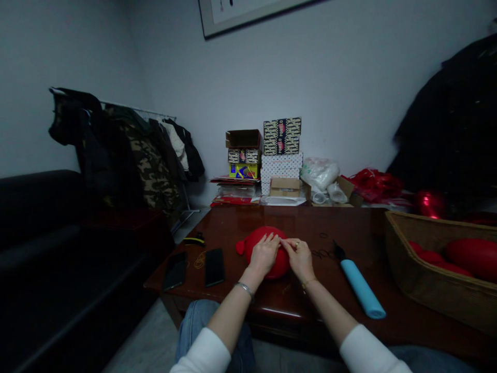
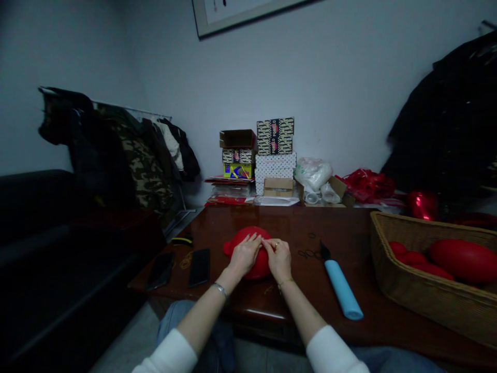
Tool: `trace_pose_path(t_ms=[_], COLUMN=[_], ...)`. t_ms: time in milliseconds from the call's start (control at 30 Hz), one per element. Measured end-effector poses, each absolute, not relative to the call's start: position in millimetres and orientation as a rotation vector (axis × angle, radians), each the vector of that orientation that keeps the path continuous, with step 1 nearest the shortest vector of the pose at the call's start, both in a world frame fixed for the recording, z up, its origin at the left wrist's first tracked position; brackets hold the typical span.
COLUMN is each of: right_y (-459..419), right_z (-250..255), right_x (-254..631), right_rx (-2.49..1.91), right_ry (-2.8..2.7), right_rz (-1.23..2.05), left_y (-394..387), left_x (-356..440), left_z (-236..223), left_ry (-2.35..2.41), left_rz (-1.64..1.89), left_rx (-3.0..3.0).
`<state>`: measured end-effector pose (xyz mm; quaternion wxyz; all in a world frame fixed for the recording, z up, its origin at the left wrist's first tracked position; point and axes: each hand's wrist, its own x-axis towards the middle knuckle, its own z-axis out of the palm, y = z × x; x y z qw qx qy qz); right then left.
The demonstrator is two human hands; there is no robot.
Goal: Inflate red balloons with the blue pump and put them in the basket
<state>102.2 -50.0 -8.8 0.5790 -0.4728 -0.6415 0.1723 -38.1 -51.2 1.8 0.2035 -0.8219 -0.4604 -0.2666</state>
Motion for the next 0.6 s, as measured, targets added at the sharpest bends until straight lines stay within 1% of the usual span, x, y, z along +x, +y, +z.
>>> trace_pose_path(t_ms=[200, 433, 600], right_y=[-51.3, -47.0, -60.3], right_z=[-8.2, -12.4, -2.0], right_x=[108.7, 120.4, 123.4], right_rx=[-1.102, -0.97, -0.896], right_ry=[-1.477, -1.545, -1.662], right_rz=[0.413, 0.617, 0.684], left_y=[-50.6, -49.2, -51.6], left_x=[-35.4, -40.8, -38.2], left_z=[-0.3, 0.4, 3.4], left_ry=[-1.284, -1.34, -1.363], left_rz=[-0.815, -0.82, -0.778], left_rx=[-2.293, -2.306, -2.332])
